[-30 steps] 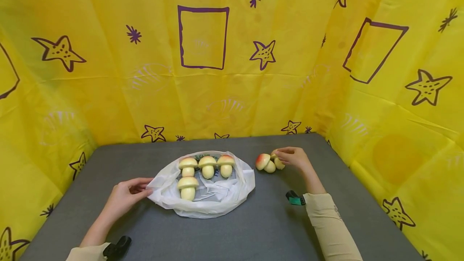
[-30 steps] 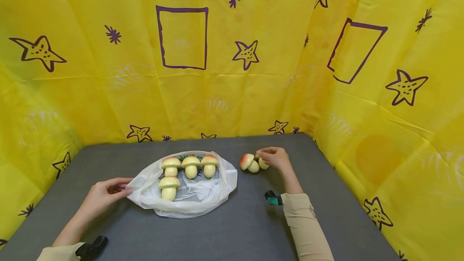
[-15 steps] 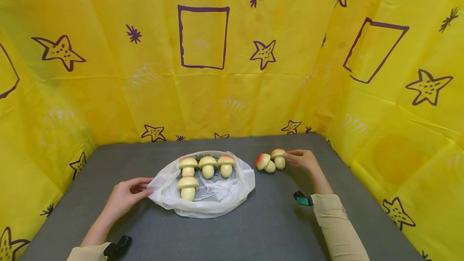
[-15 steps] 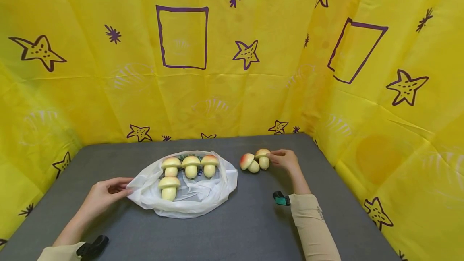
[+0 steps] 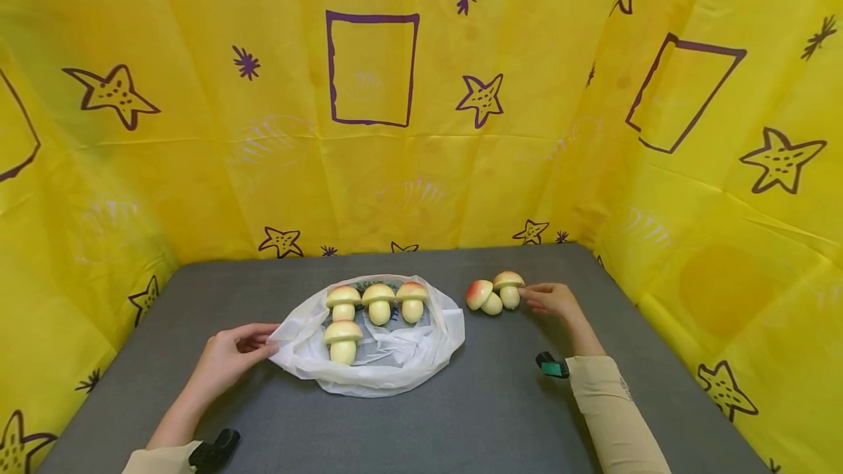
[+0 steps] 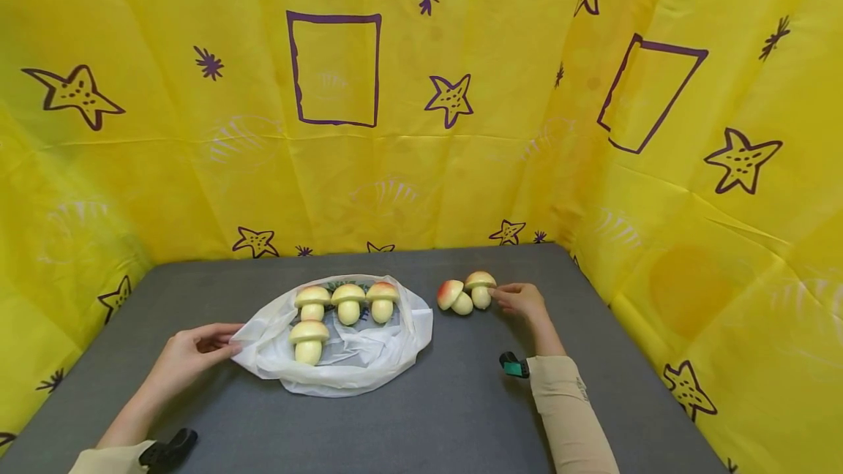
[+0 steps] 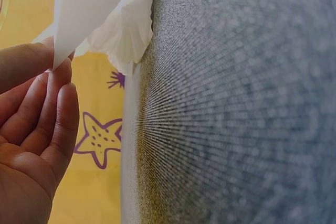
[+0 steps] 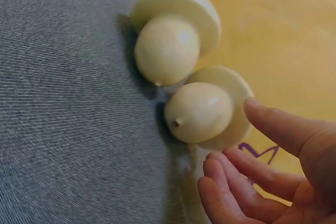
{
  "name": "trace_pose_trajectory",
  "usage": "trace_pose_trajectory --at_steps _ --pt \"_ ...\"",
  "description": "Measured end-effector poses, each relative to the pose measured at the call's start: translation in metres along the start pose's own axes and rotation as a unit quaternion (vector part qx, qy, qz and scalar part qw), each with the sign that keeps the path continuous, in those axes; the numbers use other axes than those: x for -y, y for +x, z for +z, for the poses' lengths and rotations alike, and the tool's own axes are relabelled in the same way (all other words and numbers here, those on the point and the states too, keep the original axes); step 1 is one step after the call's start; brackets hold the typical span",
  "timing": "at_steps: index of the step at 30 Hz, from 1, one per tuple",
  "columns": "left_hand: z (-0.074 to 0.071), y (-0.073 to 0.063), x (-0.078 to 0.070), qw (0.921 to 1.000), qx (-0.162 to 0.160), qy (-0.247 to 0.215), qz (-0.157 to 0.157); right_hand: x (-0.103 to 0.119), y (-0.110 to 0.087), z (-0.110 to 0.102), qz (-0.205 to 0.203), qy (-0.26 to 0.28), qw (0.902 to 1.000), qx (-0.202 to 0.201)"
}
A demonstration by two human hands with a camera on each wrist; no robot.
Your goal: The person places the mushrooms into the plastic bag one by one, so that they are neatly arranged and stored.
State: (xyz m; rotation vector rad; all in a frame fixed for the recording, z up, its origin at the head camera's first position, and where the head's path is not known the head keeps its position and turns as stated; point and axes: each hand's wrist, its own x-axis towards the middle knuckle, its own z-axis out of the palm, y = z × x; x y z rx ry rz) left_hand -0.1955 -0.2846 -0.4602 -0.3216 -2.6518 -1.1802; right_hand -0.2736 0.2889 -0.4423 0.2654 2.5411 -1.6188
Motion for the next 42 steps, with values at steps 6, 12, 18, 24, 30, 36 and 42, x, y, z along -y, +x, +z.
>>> trace_pose_trajectory --at_steps 6,12,18,24,30,36,42 --pt "-0.001 0.001 0.0 0.9999 0.006 0.009 -0.006 -0.005 0.005 0.008 0.006 0.011 0.9999 0.009" --pt "-0.003 0.002 -0.001 0.9997 0.013 0.013 -0.017 -0.006 0.01 0.014 0.018 0.007 0.9997 0.012" --pt "-0.003 0.0 0.0 0.9997 0.012 0.011 -0.019 -0.004 0.011 0.019 0.022 0.004 0.9997 0.014" --pt "-0.003 0.0 -0.001 0.9998 0.009 0.009 -0.015 -0.004 0.013 0.024 0.017 0.002 0.9997 0.016" --pt "-0.003 0.0 0.0 0.9999 0.006 0.006 -0.01 -0.002 0.013 0.026 0.021 0.007 0.9996 0.017" --pt "-0.002 -0.001 0.001 1.0 -0.001 0.003 -0.001 -0.001 0.013 0.025 0.027 0.008 0.9994 0.018" --pt "-0.002 -0.001 0.001 1.0 0.0 0.003 -0.002 -0.002 0.013 0.025 0.025 0.006 0.9995 0.018"
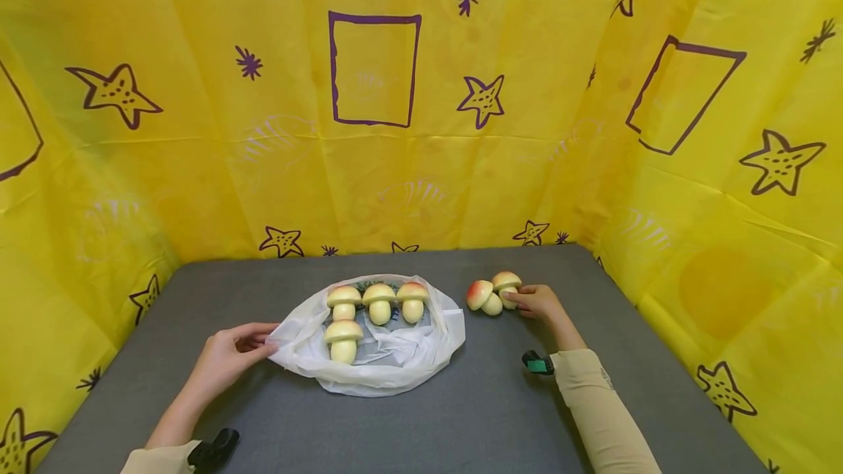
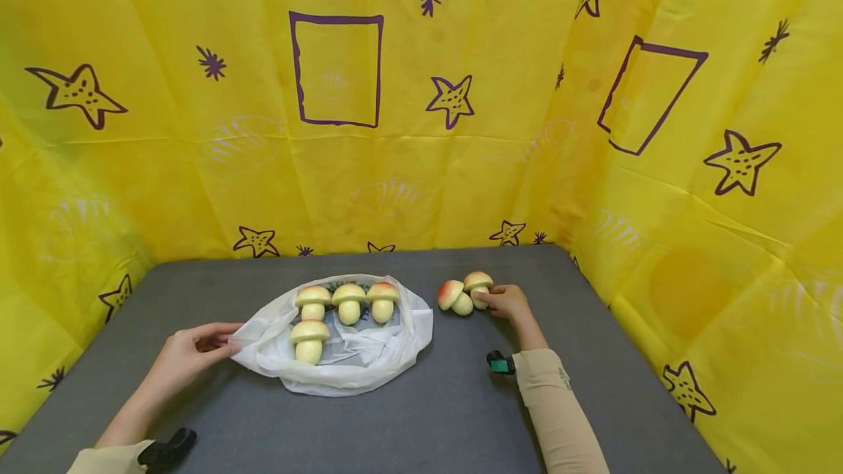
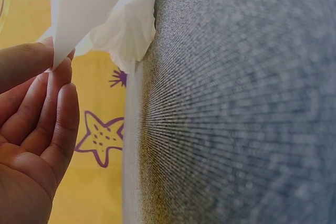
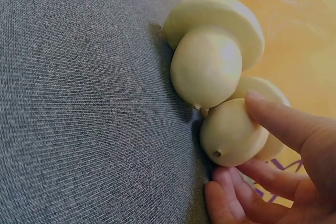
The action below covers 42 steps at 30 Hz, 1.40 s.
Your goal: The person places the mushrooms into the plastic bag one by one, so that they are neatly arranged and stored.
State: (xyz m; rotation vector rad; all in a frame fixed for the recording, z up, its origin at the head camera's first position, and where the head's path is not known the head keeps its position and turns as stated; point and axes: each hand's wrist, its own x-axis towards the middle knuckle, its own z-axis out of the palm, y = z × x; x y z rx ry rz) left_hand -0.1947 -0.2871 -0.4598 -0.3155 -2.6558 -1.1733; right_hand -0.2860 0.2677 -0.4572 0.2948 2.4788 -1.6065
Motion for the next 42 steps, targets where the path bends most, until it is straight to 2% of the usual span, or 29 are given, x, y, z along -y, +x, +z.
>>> trace_pose_trajectory --at_steps 5,18,30,42 --pt "0.001 0.0 0.0 1.0 -0.004 0.001 0.008 0.001 -0.001 -0.002 0.002 0.01 0.9999 -0.003" --pt "-0.001 0.003 -0.002 0.9999 -0.005 0.011 0.004 0.0 0.0 -0.005 -0.005 0.009 0.9999 -0.01" --pt "-0.004 0.002 -0.005 0.9998 0.006 0.011 -0.014 0.002 -0.012 -0.007 -0.013 -0.027 0.9992 -0.028" --pt "-0.004 -0.001 -0.006 0.9999 0.0 0.014 -0.003 -0.002 -0.018 -0.014 -0.026 -0.04 0.9982 -0.037"
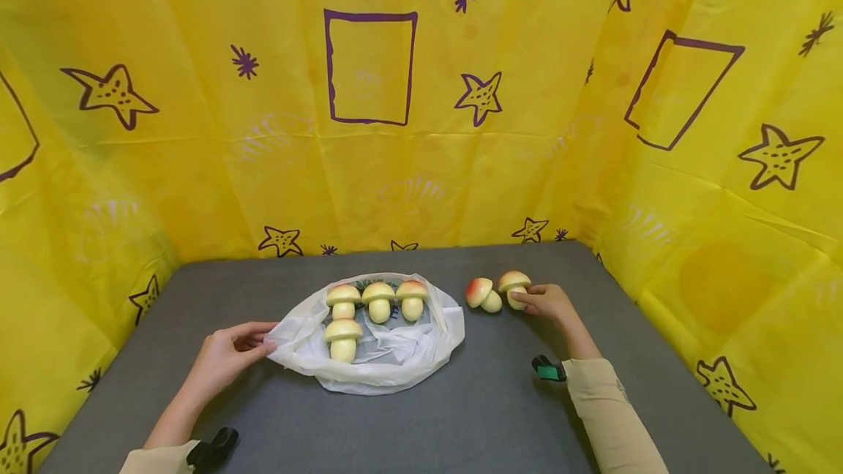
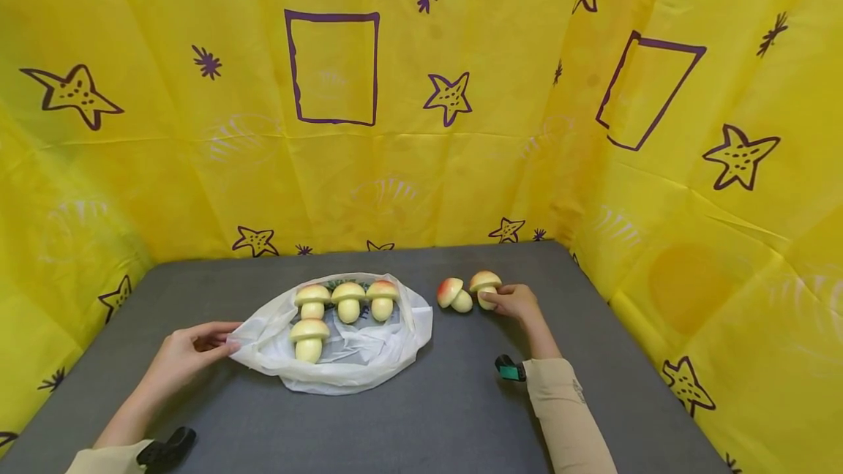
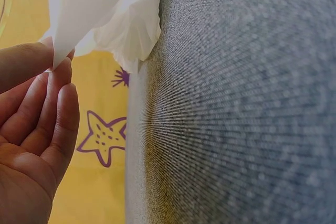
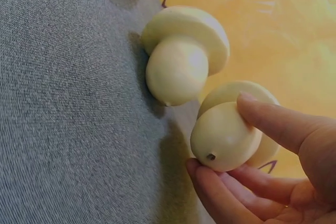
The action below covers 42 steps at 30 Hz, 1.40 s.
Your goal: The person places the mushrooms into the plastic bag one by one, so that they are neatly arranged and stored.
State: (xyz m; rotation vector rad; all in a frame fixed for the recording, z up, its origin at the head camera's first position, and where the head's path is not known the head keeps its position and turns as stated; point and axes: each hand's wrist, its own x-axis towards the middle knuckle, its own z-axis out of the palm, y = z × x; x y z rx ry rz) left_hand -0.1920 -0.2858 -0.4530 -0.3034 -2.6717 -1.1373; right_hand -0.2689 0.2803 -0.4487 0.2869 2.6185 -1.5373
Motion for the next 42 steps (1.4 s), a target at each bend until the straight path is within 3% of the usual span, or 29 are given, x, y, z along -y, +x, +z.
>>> trace_pose_trajectory --at_steps 15,29,42 --pt "0.0 -0.003 0.002 1.0 -0.006 0.001 0.004 0.011 -0.017 -0.007 -0.016 -0.016 0.9997 0.009" --pt "0.0 -0.002 0.003 0.9998 -0.008 -0.006 0.016 0.031 -0.032 -0.01 -0.069 -0.039 0.9966 0.02" --pt "0.0 -0.001 0.002 0.9998 -0.009 -0.01 0.015 0.047 -0.038 -0.004 -0.069 -0.045 0.9966 0.012"
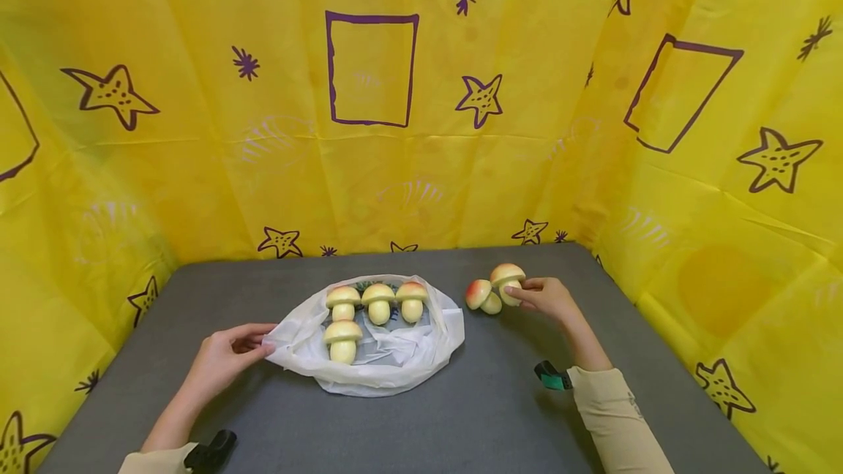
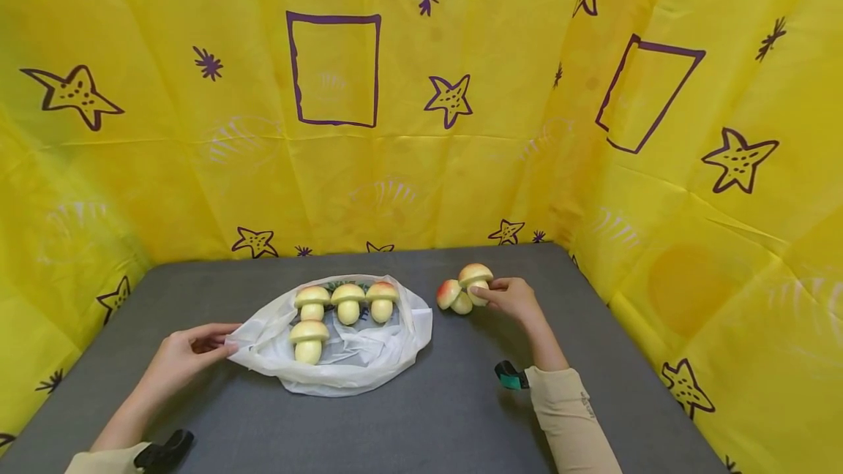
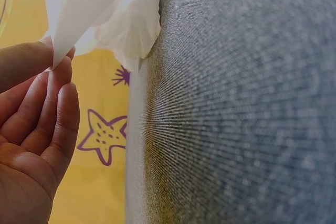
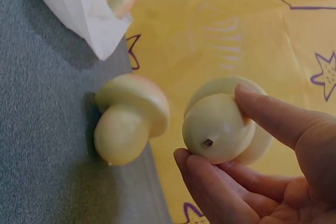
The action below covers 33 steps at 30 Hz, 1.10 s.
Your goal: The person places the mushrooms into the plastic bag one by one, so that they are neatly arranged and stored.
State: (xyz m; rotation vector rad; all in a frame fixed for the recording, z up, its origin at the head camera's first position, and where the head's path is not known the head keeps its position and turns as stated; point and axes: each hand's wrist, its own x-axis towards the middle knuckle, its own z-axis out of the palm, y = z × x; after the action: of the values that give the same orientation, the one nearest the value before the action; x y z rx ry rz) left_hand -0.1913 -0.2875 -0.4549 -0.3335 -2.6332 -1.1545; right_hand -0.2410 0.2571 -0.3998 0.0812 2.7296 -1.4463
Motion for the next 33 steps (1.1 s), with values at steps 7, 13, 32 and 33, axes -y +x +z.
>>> trace_pose_trajectory --at_steps 7,13,32,33 --pt "-0.001 0.0 0.0 1.0 0.004 0.005 -0.007 0.004 -0.001 0.002 -0.002 0.003 1.0 0.009" --pt "-0.001 0.001 0.0 0.9999 0.005 -0.001 -0.011 0.011 -0.003 0.004 -0.009 0.001 0.9999 0.01" --pt "0.0 0.0 0.002 0.9995 0.013 0.005 -0.03 0.032 -0.013 0.023 -0.026 0.007 0.9994 0.02" --pt "0.0 0.0 0.002 0.9996 0.013 0.005 -0.026 0.033 -0.013 0.025 -0.028 0.007 0.9994 0.021"
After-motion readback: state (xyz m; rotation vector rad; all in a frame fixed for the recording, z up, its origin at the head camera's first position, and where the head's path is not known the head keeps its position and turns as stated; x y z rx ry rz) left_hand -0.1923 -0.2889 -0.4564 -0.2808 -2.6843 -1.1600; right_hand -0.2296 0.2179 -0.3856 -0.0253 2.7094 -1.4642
